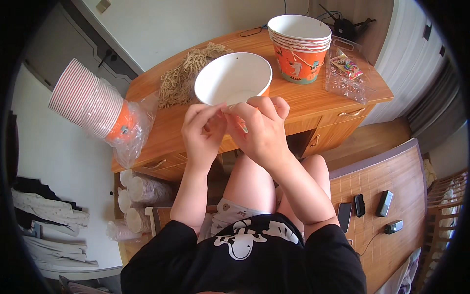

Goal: Attaching pre-cut string handles to paper buckets as part of a manufacturing or packaging process.

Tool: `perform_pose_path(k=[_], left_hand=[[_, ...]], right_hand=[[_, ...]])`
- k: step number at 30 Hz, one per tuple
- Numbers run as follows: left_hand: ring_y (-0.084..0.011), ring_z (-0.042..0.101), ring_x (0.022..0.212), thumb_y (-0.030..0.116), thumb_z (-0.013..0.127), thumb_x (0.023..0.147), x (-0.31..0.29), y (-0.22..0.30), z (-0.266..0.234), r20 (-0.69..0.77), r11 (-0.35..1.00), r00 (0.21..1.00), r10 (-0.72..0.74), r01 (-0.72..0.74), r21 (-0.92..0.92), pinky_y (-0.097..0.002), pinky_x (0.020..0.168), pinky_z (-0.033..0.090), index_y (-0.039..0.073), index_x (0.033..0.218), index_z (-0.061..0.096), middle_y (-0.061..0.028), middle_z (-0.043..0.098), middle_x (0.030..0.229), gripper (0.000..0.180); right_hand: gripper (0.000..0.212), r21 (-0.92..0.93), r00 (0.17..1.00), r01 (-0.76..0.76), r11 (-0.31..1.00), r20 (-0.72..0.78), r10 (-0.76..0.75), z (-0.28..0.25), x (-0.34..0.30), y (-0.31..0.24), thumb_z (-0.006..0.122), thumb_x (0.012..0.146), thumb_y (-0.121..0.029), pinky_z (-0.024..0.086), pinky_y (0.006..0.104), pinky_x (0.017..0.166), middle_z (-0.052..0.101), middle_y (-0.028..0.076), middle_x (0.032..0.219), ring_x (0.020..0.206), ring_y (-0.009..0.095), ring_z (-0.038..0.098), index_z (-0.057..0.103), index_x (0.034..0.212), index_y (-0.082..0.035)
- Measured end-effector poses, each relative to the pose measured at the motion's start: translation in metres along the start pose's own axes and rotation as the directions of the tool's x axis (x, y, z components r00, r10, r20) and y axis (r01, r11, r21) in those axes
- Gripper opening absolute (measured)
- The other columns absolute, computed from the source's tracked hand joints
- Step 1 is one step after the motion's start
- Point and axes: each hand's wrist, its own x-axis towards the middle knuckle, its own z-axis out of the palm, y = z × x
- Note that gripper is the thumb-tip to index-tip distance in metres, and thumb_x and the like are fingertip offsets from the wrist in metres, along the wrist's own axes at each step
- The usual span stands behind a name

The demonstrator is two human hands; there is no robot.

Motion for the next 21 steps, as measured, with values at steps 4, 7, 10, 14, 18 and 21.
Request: perform_pose_path(k=[4, 7, 10, 14, 18, 21], left_hand=[[-0.0137, 0.064, 0.078, -0.007, 0.077, 0.08, 0.003, -0.002, 0.004, -0.039, 0.999, 0.999, 0.032, -0.033, -0.025, -0.0255, 0.064, 0.056, 0.009, 0.103, 0.079, -0.0043, 0.06, 0.093, 0.028], [-0.0155, 0.062, 0.076, -0.006, 0.079, 0.077, 0.004, -0.012, 0.005, -0.076, 0.996, 0.993, 0.089, -0.089, 0.001, -0.0283, 0.062, 0.052, 0.01, 0.097, 0.08, -0.0026, 0.06, 0.087, 0.026], [-0.0175, 0.06, 0.074, -0.003, 0.081, 0.075, 0.007, -0.014, 0.01, -0.099, 0.985, 0.982, 0.163, -0.156, 0.075, -0.0309, 0.061, 0.049, 0.012, 0.095, 0.08, -0.0012, 0.06, 0.082, 0.025], [-0.0184, 0.06, 0.074, 0.0, 0.081, 0.076, 0.007, -0.014, 0.008, -0.116, 0.99, 0.984, 0.138, -0.136, 0.028, -0.0319, 0.063, 0.049, 0.011, 0.092, 0.08, -0.0013, 0.061, 0.081, 0.02], [-0.0188, 0.061, 0.075, 0.0, 0.08, 0.078, 0.01, -0.005, 0.008, -0.113, 0.989, 0.983, 0.145, -0.14, 0.054, -0.032, 0.064, 0.05, 0.011, 0.091, 0.08, -0.0016, 0.062, 0.082, 0.017], [-0.0192, 0.062, 0.077, 0.0, 0.079, 0.078, 0.01, -0.001, 0.007, -0.105, 0.982, 0.98, 0.167, -0.156, 0.107, -0.0318, 0.065, 0.051, 0.01, 0.092, 0.079, -0.0022, 0.063, 0.082, 0.016]], right_hand=[[0.029, 0.055, 0.99, -0.14, 0.989, 0.024, 0.139, -0.01, -0.003, -0.01, 0.084, 0.072, -0.005, 0.034, 0.0348, 0.092, 0.068, -0.008, 0.091, 0.086, 0.013, 0.059, 0.075, 0.096, -0.018], [0.032, 0.02, 0.986, -0.157, 0.987, 0.069, 0.155, -0.01, -0.01, -0.013, 0.081, 0.075, -0.002, 0.036, 0.0336, 0.091, 0.068, -0.006, 0.091, 0.086, 0.015, 0.057, 0.069, 0.102, -0.012], [0.045, 0.412, 0.912, -0.323, 0.852, -0.106, 0.396, -0.004, -0.025, -0.016, 0.078, 0.081, 0.004, 0.044, 0.0344, 0.085, 0.066, 0.003, 0.097, 0.087, 0.017, 0.059, 0.054, 0.119, -0.002], [0.056, 0.269, 0.887, -0.457, 0.848, 0.212, 0.411, -0.019, -0.018, -0.02, 0.073, 0.085, 0.006, 0.047, 0.0322, 0.081, 0.066, 0.009, 0.098, 0.088, 0.018, 0.058, 0.033, 0.123, 0.0], [0.054, 0.456, 0.842, -0.539, 0.708, 0.283, 0.459, -0.021, -0.016, -0.018, 0.071, 0.086, 0.005, 0.047, 0.0305, 0.08, 0.068, 0.008, 0.095, 0.087, 0.017, 0.059, 0.028, 0.117, -0.003], [0.054, 0.426, 0.841, -0.541, 0.725, 0.291, 0.456, -0.023, -0.014, -0.018, 0.072, 0.087, 0.004, 0.047, 0.0298, 0.08, 0.07, 0.008, 0.092, 0.087, 0.017, 0.061, 0.028, 0.119, -0.003]])
